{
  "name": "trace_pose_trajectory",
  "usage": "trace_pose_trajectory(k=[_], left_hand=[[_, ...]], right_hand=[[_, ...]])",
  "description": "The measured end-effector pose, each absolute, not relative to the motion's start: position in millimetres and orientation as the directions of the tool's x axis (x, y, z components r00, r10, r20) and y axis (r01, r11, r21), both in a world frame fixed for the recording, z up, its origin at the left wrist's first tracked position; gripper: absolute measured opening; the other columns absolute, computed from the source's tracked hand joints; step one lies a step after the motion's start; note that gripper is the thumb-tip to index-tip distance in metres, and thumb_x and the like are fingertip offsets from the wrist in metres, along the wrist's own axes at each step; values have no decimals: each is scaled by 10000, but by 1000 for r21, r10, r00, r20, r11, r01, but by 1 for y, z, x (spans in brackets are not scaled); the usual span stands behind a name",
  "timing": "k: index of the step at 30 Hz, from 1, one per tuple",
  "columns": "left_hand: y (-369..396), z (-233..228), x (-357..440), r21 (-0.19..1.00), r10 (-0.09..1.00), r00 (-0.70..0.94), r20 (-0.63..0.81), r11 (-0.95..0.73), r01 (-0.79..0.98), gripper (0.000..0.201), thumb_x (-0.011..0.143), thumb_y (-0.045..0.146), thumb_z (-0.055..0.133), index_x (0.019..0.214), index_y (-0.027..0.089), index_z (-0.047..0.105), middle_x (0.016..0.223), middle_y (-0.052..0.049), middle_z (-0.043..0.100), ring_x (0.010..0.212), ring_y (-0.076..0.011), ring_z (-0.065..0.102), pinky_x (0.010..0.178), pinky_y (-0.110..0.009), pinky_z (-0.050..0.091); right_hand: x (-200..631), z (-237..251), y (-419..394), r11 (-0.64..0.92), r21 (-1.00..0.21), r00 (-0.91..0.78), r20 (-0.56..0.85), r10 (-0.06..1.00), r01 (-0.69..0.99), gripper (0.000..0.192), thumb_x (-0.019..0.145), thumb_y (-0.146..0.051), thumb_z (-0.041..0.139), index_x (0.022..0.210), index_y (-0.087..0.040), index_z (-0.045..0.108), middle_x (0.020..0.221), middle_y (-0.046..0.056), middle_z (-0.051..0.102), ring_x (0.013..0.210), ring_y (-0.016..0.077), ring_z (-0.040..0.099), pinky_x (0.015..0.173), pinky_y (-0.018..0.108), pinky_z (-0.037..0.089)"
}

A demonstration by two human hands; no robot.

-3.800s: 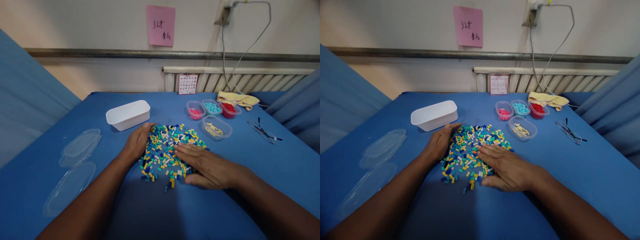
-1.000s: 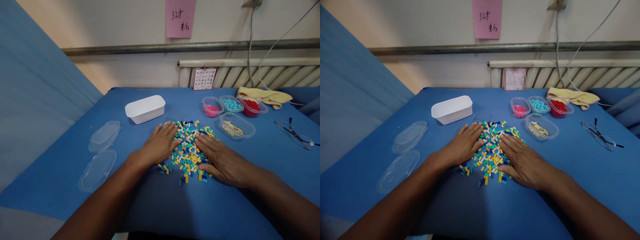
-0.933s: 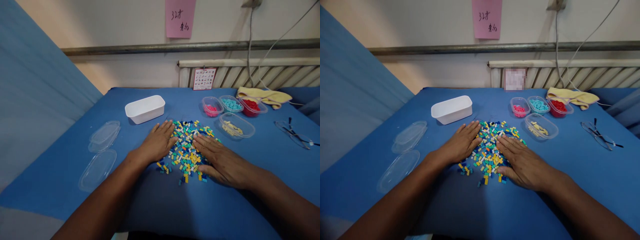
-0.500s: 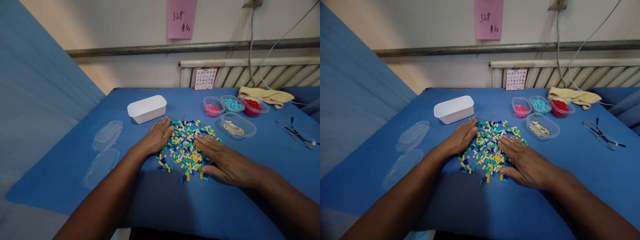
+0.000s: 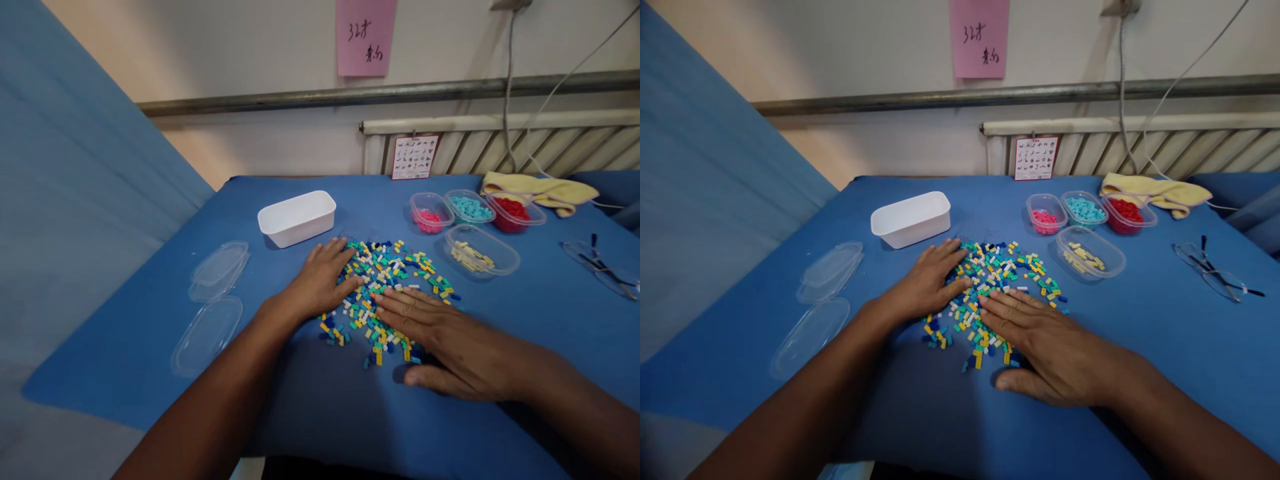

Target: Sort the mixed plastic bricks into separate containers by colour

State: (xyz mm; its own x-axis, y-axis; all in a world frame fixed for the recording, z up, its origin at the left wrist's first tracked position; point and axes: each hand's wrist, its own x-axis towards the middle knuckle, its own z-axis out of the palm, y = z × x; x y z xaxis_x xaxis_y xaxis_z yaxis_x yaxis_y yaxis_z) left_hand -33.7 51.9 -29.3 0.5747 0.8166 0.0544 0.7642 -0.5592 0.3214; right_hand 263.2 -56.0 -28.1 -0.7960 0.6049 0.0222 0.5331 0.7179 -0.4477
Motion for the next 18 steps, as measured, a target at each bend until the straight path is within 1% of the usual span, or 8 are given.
trace_pose_trajectory(k=[2,5,8,11,14,16,18], left_hand=[[48,-25,-32,296,799,601,24,-579,759,706,1094,613,512,1648,176,533,1821,-171,329,1720,-346,263,1402,-605,186],[47,-22,-31,303,811,581,68,-572,763,656,1115,568,487,1641,179,539,1815,-156,353,1714,-316,287,1404,-572,205],[46,-23,-29,302,800,597,67,-586,752,698,1122,610,455,1678,188,488,1818,-150,346,1716,-313,285,1403,-569,213],[41,-27,-24,250,752,658,-18,-634,732,713,1144,612,387,1714,188,432,1829,-143,315,1724,-325,255,1402,-587,199],[39,-29,-20,200,738,669,-94,-644,738,727,1162,596,319,1742,162,377,1839,-141,278,1733,-323,221,1403,-587,189],[39,-29,-18,180,738,666,-113,-644,744,746,1164,603,295,1752,148,351,1846,-142,250,1738,-324,200,1401,-587,190],[41,-28,-18,167,738,665,-116,-646,745,759,1164,610,275,1758,142,336,1850,-144,232,1740,-327,187,1400,-586,188]], right_hand=[[261,-24,-57,729,-475,-817,35,576,493,905,1063,-653,632,1799,-261,279,1836,105,285,1705,326,272,1408,581,194],[258,-20,-60,741,-495,-839,45,542,453,870,1065,-644,636,1779,-242,346,1819,104,333,1701,312,287,1413,545,201],[253,-22,-63,746,-493,-847,31,530,448,911,1052,-689,626,1776,-211,351,1821,126,313,1702,319,283,1413,532,210],[248,-26,-66,746,-461,-838,8,545,480,971,1045,-750,579,1783,-176,317,1825,151,280,1711,329,248,1412,541,205],[242,-32,-66,759,-420,-837,-1,547,497,996,1047,-788,523,1776,-140,322,1828,162,264,1719,322,220,1417,528,185],[238,-35,-65,769,-392,-835,4,550,504,1006,1044,-806,500,1768,-126,340,1827,169,260,1718,322,223,1419,520,177],[235,-38,-61,767,-360,-817,25,577,531,1011,1040,-813,500,1759,-115,362,1824,183,264,1714,333,234,1418,528,183]])
